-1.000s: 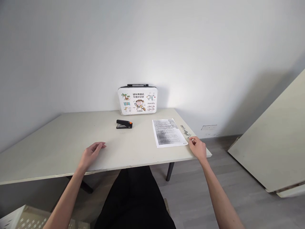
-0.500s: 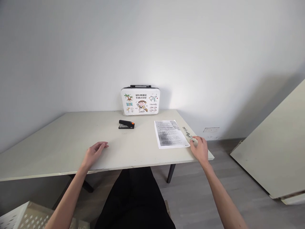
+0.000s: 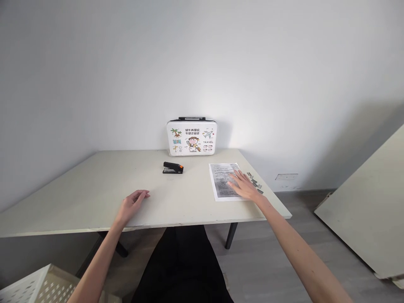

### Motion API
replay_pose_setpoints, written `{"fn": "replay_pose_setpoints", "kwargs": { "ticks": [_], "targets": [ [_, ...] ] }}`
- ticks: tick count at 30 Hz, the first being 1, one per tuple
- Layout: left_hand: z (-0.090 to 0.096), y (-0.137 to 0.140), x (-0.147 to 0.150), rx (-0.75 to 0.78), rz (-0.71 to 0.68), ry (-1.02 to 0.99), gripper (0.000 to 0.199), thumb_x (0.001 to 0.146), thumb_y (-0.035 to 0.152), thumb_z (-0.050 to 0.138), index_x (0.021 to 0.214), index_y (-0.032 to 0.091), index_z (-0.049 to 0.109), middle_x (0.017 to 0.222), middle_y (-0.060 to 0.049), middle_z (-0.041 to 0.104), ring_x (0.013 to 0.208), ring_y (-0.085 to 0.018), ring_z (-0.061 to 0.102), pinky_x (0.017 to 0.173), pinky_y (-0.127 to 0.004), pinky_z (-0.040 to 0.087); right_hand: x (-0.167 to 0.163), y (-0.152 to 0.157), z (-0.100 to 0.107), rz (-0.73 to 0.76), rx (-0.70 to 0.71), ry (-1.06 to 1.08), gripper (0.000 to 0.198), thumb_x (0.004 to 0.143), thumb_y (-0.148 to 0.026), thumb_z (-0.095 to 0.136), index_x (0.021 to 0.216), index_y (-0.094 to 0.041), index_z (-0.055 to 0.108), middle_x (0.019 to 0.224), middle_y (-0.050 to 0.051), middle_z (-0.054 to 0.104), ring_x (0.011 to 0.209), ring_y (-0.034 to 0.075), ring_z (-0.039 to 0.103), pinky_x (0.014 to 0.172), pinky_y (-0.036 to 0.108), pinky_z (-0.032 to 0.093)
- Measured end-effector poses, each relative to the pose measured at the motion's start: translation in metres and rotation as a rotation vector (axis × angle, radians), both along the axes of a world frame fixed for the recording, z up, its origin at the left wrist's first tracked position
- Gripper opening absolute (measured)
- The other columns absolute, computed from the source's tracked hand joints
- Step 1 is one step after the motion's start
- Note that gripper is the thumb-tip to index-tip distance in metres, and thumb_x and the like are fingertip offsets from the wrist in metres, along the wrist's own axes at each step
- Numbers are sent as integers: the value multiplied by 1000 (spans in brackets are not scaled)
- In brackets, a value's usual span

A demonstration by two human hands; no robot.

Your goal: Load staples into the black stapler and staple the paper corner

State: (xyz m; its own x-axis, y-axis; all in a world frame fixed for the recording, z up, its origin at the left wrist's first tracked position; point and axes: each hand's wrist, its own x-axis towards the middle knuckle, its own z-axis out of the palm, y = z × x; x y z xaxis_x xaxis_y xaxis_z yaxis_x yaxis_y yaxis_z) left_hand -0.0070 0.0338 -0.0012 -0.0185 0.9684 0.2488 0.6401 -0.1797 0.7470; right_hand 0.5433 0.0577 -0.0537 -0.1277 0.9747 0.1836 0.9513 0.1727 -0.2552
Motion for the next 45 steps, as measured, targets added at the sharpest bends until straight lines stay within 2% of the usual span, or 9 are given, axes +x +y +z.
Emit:
{"fn": "replay_pose_setpoints", "kwargs": {
  "ticks": [7, 14, 21, 24, 26, 30, 36, 42, 45],
  "targets": [
    [0, 1, 1, 0, -3, -2, 51, 94, 65, 50, 108, 23, 76, 109, -7, 82, 105, -28, 74, 83, -34, 54, -37, -13, -12, 43, -142, -36, 85, 100, -81, 16, 171, -34, 20, 178, -4, 2, 166, 26, 1, 135, 51, 6],
    [-8, 5, -1, 40, -17, 60, 50, 96, 63, 48, 106, 23, 76, 113, -6, 81, 89, -25, 74, 75, -33, 57, -139, -46, 0, 195, -144, -6, 86, 100, -82, 18, 171, -35, 18, 178, -4, -3, 166, 27, -4, 134, 51, -1],
    [-19, 14, -4, 180, -43, 152, 48, 97, 59, 49, 116, 23, 74, 134, -10, 73, 132, -31, 62, 113, -46, 49, -264, -63, 20, 299, -210, 138, 94, 98, -85, 18, 172, -28, 15, 178, 1, -10, 165, 30, -14, 132, 54, -7],
    [-22, 17, -5, 210, -76, 211, 50, 97, 59, 49, 123, 22, 71, 143, -11, 68, 139, -31, 57, 120, -50, 42, -302, -65, 23, 283, -202, 184, 94, 99, -83, 18, 172, -24, 21, 180, 5, -1, 165, 33, -11, 131, 59, -4],
    [-26, 18, -6, 221, -97, 284, 53, 97, 61, 50, 128, 21, 68, 147, -12, 66, 144, -33, 53, 122, -52, 41, -316, -62, 25, 271, -164, 219, 87, 102, -79, 19, 168, -26, 35, 179, 8, 15, 165, 37, 4, 131, 60, 5],
    [-33, 20, -10, 190, -125, 427, 57, 98, 64, 50, 132, 21, 67, 151, -13, 62, 150, -35, 46, 124, -54, 38, -312, -33, 30, 157, -6, 327, 66, 107, -65, 29, 155, -26, 54, 160, 13, 51, 151, 35, 41, 123, 55, 32],
    [-34, 22, -23, 139, -110, 525, 58, 104, 62, 41, 143, 25, 63, 159, -7, 56, 154, -33, 42, 126, -55, 35, -269, 61, 29, -30, 47, 375, 74, 98, -38, 61, 162, -12, 37, 168, 24, 35, 155, 38, 36, 123, 53, 35],
    [-37, 21, -34, 156, -73, 534, 52, 105, 59, 42, 142, 30, 65, 156, -3, 59, 152, -32, 45, 127, -53, 34, -268, 139, 13, 82, 10, 443, 54, 102, -37, 56, 154, -24, 52, 139, 10, 71, 126, 28, 67, 112, 43, 49],
    [-40, 21, -34, 164, -60, 525, 50, 104, 58, 45, 140, 29, 66, 157, -4, 58, 152, -33, 46, 126, -53, 35, -285, 160, 5, 134, 4, 468, 50, 102, -44, 57, 149, -27, 58, 132, 7, 75, 117, 26, 71, 106, 41, 53]
  ]
}}
